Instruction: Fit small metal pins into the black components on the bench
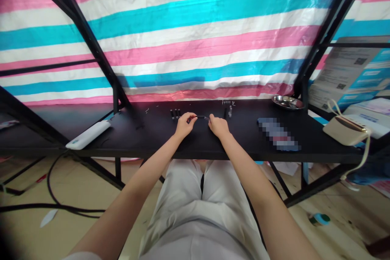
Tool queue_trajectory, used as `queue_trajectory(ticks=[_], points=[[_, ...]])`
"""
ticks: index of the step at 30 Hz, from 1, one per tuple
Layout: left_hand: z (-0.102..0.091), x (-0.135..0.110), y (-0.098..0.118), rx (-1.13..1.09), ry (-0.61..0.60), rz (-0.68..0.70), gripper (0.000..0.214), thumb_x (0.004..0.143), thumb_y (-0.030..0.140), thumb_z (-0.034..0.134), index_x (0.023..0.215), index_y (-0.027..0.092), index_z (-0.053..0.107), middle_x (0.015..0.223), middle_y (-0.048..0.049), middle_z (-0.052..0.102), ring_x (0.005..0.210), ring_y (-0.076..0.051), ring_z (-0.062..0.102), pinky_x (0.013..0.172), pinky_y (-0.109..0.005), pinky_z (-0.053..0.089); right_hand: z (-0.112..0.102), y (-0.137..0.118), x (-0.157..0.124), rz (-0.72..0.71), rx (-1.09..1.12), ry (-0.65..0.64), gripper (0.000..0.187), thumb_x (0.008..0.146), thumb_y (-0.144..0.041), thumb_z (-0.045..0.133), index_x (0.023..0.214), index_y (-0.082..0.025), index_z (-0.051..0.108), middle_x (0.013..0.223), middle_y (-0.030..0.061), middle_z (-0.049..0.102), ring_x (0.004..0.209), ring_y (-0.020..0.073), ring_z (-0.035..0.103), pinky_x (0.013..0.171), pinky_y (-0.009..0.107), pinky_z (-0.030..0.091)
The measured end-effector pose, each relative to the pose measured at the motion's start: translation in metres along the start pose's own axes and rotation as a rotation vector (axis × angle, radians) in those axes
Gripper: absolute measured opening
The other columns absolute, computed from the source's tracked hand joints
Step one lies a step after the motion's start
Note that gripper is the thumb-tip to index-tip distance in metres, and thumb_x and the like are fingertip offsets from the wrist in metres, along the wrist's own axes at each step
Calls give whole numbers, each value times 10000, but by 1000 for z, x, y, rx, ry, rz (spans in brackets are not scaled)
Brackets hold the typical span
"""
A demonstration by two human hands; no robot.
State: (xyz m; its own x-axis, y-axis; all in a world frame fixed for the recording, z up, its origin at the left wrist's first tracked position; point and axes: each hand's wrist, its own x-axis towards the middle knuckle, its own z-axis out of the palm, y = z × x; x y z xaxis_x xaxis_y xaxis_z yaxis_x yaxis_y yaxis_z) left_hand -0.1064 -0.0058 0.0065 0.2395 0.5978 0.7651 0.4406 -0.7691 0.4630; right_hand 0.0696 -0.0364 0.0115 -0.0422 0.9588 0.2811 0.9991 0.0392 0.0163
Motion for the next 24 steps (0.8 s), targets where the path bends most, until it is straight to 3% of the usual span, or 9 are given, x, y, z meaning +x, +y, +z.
queue_trajectory(ticks=[17,24], points=[[2,0,-5,18,13,2,53,831,195,545,844,170,590,799,-34,626,724,-136,558,709,-276,473,-1,1,0,14,34,2,247,916,-317,342,1061,-186,494,871,85,678,771,206,640,630,258,362],[3,-2,-3,1,-40,27,104,852,237,527,908,174,588,822,-29,614,719,-124,553,727,-270,472,2,0,-1,-5,-22,33,238,912,-281,338,1066,-178,487,866,102,681,777,220,646,629,263,363]])
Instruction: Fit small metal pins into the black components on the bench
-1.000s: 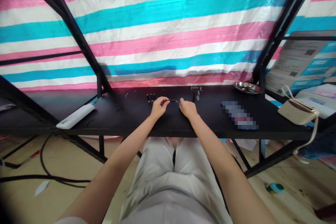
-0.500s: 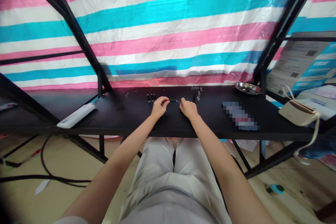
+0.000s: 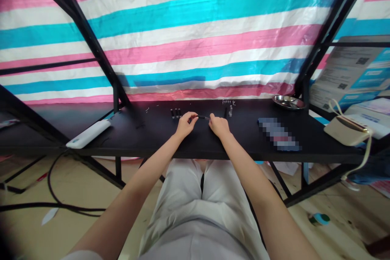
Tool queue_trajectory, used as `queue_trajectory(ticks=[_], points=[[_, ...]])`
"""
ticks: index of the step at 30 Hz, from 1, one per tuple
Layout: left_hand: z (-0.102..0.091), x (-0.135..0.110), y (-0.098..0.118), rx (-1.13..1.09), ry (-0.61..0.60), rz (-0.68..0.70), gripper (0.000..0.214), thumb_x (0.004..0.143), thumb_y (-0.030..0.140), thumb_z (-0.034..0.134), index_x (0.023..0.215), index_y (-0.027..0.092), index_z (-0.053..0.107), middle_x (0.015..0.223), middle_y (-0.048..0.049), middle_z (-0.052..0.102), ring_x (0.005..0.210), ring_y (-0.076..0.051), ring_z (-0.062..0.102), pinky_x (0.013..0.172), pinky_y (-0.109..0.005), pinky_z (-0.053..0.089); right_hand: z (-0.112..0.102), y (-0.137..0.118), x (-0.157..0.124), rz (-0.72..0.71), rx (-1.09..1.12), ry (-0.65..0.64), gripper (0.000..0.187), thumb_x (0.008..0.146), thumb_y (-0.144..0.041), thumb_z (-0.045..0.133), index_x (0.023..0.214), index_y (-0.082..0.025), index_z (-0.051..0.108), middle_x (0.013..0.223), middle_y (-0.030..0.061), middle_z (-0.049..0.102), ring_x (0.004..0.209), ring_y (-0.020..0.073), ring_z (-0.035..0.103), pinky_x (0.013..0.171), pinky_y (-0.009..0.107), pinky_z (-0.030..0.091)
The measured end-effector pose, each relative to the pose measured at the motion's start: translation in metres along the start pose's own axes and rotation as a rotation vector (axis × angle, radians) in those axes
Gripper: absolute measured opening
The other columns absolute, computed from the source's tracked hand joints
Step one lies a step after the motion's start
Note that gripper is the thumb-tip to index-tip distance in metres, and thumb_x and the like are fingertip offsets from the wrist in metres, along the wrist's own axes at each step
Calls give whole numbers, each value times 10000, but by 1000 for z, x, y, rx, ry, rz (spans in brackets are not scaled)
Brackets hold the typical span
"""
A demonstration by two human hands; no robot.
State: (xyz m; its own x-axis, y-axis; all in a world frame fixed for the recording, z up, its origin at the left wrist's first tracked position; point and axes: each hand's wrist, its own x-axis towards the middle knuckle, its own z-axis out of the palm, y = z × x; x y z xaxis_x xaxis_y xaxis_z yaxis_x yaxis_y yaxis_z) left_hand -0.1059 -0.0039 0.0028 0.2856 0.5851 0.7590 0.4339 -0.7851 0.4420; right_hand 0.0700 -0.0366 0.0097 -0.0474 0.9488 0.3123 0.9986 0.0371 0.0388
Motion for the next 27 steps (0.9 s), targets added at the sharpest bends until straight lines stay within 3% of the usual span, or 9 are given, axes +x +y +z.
queue_trajectory(ticks=[8,13,27], points=[[0,0,3,-19,-61,-27,131,842,255,541,926,175,603,807,-26,615,699,-121,552,701,-263,477,-3,-1,0,-24,-1,-2,237,912,-278,343,1054,-167,498,881,114,681,771,203,641,604,248,331],[2,-1,2,-45,-140,-41,128,815,260,579,899,172,616,796,-20,630,673,-114,559,671,-252,480,1,-1,0,-141,42,43,268,915,-282,322,1031,-162,532,909,102,684,789,191,630,571,243,288],[1,-2,2,22,-183,3,159,836,275,551,938,169,613,780,-26,625,666,-125,550,697,-276,479,4,2,-2,-205,84,83,250,895,-279,353,990,-171,558,867,73,688,752,174,621,549,246,263]])
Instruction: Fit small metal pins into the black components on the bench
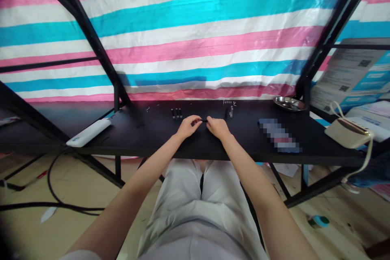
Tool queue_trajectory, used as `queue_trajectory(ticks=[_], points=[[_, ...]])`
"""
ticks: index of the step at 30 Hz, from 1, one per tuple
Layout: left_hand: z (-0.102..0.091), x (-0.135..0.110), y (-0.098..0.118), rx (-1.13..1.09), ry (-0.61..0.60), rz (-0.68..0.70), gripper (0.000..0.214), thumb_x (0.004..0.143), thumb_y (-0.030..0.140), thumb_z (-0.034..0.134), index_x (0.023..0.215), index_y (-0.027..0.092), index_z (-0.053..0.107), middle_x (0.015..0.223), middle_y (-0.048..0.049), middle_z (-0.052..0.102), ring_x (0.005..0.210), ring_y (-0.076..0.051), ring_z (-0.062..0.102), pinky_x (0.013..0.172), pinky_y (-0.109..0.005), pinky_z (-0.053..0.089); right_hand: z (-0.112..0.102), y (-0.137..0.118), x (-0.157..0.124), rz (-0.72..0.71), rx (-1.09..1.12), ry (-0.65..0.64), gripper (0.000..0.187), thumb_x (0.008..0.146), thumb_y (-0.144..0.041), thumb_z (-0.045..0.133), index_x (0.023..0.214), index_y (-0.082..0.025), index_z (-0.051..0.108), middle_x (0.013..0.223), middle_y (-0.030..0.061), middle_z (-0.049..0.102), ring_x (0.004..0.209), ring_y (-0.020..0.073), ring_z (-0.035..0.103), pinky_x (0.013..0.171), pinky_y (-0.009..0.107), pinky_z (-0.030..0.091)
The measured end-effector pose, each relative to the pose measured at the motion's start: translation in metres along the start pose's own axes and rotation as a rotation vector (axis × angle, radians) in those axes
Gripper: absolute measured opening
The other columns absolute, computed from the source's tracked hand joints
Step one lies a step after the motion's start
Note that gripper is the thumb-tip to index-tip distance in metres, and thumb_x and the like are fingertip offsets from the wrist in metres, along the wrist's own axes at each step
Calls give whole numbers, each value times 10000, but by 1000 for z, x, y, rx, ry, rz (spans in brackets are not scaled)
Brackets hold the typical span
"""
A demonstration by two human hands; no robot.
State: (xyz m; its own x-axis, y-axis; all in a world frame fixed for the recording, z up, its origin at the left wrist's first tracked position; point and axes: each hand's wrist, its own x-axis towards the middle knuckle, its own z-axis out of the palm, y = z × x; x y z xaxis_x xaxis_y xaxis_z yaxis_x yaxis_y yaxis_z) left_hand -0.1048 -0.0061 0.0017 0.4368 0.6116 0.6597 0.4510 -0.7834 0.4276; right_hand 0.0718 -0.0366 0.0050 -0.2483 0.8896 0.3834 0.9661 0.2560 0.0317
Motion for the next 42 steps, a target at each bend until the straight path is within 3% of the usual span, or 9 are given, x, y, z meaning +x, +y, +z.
queue_trajectory(ticks=[8,14,19,24,29,42], points=[[-1,2,21,274,-109,253,229,904,306,428,976,178,604,872,-73,624,822,-182,568,762,-318,429,-3,0,-1,-4,36,4,231,876,-297,397,995,-177,555,874,80,687,768,185,622,569,241,295],[-27,38,19,366,-174,316,199,887,284,466,917,187,636,939,-72,613,877,-193,543,830,-356,361,-1,-1,1,62,95,37,276,893,-361,394,1056,-196,544,827,42,685,716,166,623,569,235,311],[-65,79,-15,439,-127,87,92,787,254,615,780,190,681,997,-79,596,999,-249,501,898,-418,330,-2,-2,2,67,111,-6,243,890,-339,413,1037,-217,562,858,28,685,742,154,621,584,233,321],[-84,91,-55,469,-124,-129,67,698,257,703,695,191,701,971,-90,600,989,-274,491,911,-466,334,-5,-3,2,71,106,-50,223,886,-314,413,1010,-220,573,877,31,686,770,157,622,600,234,327],[-83,85,-70,445,-159,-174,73,623,232,758,669,205,708,997,-91,595,1035,-304,455,954,-544,268,-5,-3,1,67,109,-48,218,883,-305,415,999,-217,577,869,33,686,769,163,622,606,234,329],[-71,74,-70,461,-188,-226,75,624,178,736,665,240,724,1010,-96,587,1071,-345,419,950,-626,203,-3,-1,2,64,114,-32,217,879,-303,416,992,-219,582,864,31,683,753,159,618,600,238,328]])
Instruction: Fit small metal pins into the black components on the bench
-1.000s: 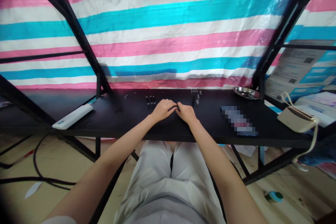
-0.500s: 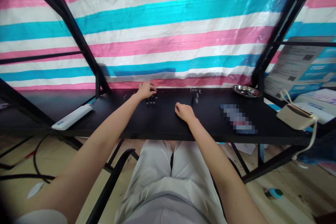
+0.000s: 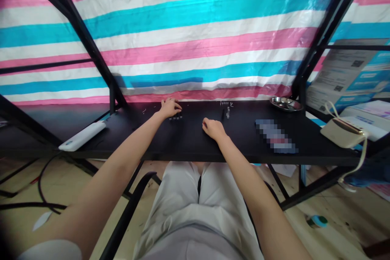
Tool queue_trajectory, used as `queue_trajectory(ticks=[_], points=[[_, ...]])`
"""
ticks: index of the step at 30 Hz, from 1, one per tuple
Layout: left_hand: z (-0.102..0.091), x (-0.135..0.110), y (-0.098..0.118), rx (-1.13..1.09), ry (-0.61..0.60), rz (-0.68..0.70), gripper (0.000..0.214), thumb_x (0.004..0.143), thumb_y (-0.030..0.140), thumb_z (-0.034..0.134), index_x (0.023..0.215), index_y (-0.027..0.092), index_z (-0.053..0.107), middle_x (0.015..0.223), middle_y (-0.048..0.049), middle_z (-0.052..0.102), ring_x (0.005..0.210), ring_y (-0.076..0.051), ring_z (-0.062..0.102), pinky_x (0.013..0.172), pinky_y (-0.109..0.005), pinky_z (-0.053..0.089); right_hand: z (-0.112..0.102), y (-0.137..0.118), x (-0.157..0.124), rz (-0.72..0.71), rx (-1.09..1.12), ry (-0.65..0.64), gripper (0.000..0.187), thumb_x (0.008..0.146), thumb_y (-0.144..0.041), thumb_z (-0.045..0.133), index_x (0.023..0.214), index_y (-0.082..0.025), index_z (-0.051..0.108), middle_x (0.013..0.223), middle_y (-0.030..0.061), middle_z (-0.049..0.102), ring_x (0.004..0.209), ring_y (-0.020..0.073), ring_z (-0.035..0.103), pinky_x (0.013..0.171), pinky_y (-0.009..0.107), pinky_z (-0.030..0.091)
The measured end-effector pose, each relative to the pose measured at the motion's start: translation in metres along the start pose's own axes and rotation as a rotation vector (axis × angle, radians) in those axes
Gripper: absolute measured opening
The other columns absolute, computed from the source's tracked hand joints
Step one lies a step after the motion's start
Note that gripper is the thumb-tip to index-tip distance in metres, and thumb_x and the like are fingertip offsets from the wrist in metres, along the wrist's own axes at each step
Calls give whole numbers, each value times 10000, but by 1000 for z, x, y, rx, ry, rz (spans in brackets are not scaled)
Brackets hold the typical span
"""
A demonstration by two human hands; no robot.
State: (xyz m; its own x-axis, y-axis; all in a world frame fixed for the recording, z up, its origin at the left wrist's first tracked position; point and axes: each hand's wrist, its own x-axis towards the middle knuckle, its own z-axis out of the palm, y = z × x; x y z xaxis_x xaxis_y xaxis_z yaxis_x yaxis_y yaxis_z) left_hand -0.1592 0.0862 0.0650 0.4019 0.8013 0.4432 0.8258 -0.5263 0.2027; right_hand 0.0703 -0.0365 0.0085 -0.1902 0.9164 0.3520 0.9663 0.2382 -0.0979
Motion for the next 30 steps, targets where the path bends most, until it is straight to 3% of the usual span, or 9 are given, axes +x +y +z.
queue_trajectory(ticks=[10,30], points=[[-13,-7,18,192,-183,-83,185,784,309,597,919,279,720,1250,-57,515,1200,-320,353,1006,-563,207,1,1,1,-6,6,-4,197,874,-293,431,971,-220,586,837,31,685,736,156,615,590,234,322],[-15,-5,21,198,-208,-93,170,770,267,587,868,245,724,1237,-66,530,1197,-327,364,1006,-593,206,3,3,2,12,21,-2,206,873,-300,433,980,-223,591,852,31,680,738,156,611,601,234,333]])
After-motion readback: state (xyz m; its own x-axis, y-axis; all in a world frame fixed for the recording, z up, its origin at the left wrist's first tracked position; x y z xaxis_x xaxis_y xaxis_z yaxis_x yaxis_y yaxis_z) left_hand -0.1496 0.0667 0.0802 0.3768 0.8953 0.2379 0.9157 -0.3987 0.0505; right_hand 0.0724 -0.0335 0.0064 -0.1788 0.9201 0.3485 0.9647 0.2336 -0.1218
